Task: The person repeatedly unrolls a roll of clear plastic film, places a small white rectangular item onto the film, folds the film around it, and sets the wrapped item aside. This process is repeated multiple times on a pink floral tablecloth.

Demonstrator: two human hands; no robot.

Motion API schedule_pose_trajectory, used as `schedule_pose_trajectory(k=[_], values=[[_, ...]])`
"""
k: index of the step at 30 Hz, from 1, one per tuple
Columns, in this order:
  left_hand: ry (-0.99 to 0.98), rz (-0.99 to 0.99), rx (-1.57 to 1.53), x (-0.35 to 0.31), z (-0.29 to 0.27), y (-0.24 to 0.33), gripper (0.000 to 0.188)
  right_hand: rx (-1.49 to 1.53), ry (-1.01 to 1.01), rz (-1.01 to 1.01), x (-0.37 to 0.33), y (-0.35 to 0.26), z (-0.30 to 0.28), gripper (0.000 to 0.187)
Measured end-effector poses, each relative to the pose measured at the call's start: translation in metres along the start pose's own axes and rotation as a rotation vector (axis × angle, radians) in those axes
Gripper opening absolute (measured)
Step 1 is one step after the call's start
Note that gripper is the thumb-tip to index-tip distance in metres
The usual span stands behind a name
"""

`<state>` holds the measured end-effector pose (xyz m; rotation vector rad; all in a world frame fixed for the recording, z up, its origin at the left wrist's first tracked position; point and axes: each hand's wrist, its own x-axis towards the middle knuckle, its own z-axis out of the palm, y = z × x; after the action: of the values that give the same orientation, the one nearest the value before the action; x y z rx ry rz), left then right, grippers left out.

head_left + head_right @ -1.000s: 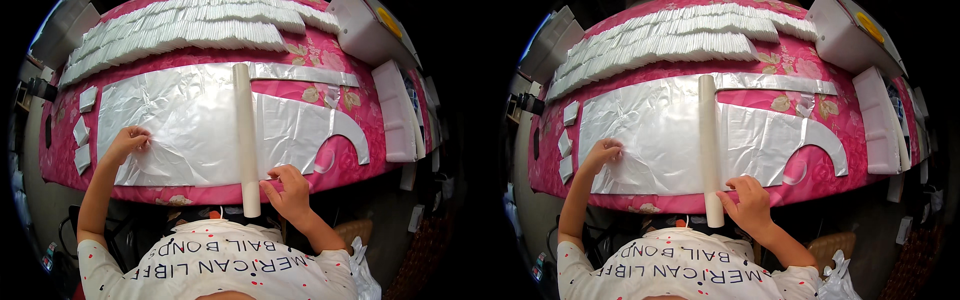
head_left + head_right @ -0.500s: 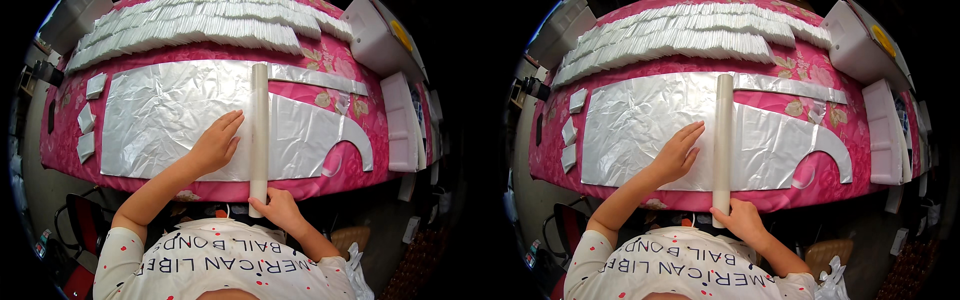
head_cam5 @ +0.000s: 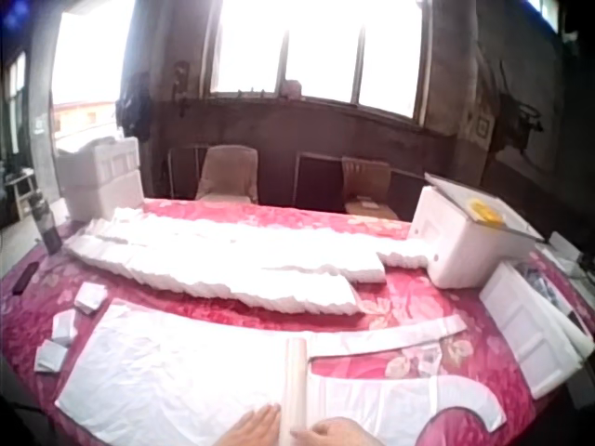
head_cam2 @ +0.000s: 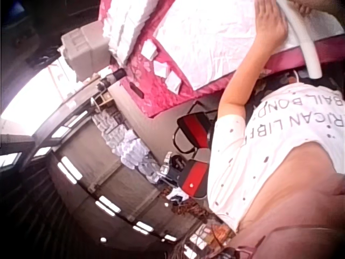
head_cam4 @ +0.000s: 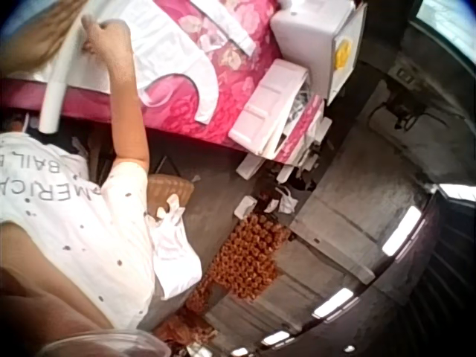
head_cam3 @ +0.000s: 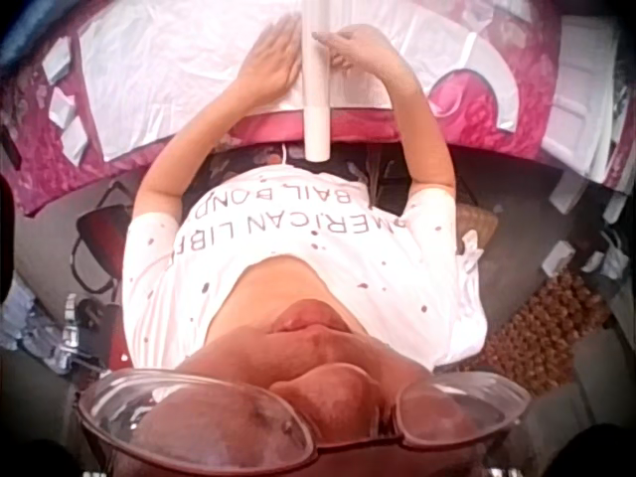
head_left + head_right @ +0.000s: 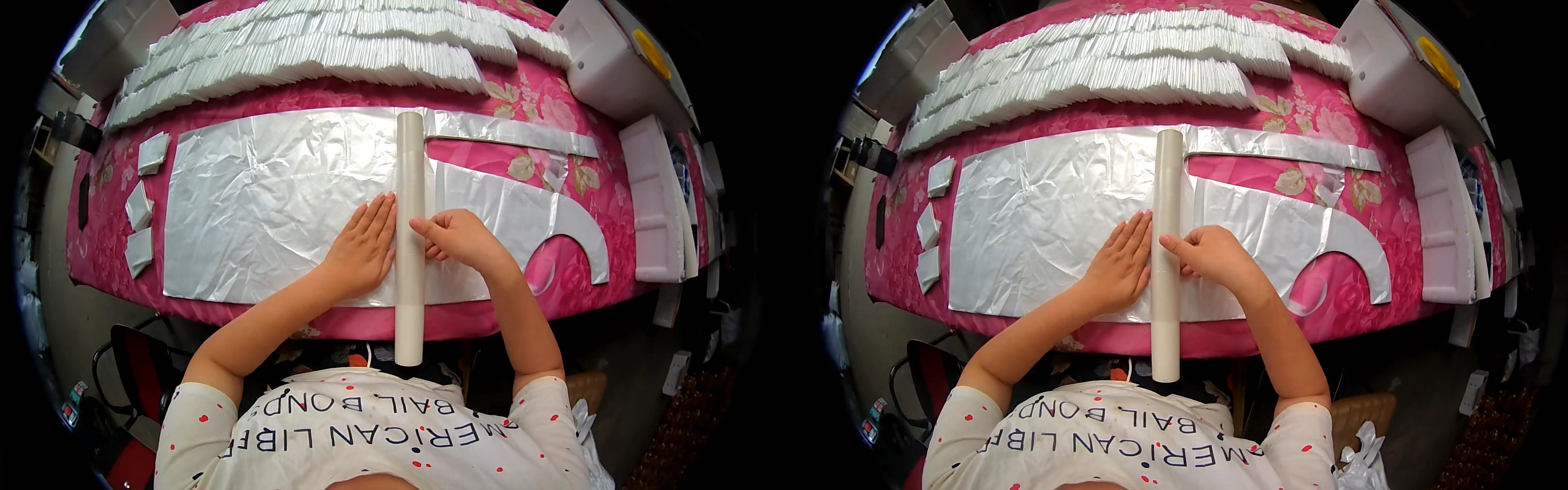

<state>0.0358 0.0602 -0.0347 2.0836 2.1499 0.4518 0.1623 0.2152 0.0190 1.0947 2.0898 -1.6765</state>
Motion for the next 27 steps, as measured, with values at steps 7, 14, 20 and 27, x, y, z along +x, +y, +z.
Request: schedule_pose_trajectory(k=[7, 14, 20, 27], values=[[-0.025, -0.024, -0.004, 0.001, 0.004, 0.000, 0.063, 0.877, 0.011, -0.167, 0.093, -0.025, -0.030, 0.031], [-0.066, -0.039, 0.013, -0.001, -0.002, -0.001, 0.063, 1.631, 0.295, -0.477, 0.144, -0.011, -0.037, 0.018], [-0.043, -0.012, -0.033, 0.001, -0.001, 0.001, 0.065, 1.682, 0.490, -0.826, 0.106, 0.031, -0.166, 0.019], [-0.031, -0.034, -0.003, -0.002, -0.002, 0.000, 0.064, 1.075, 0.426, -0.940, 0.059, -0.067, -0.090, 0.037]])
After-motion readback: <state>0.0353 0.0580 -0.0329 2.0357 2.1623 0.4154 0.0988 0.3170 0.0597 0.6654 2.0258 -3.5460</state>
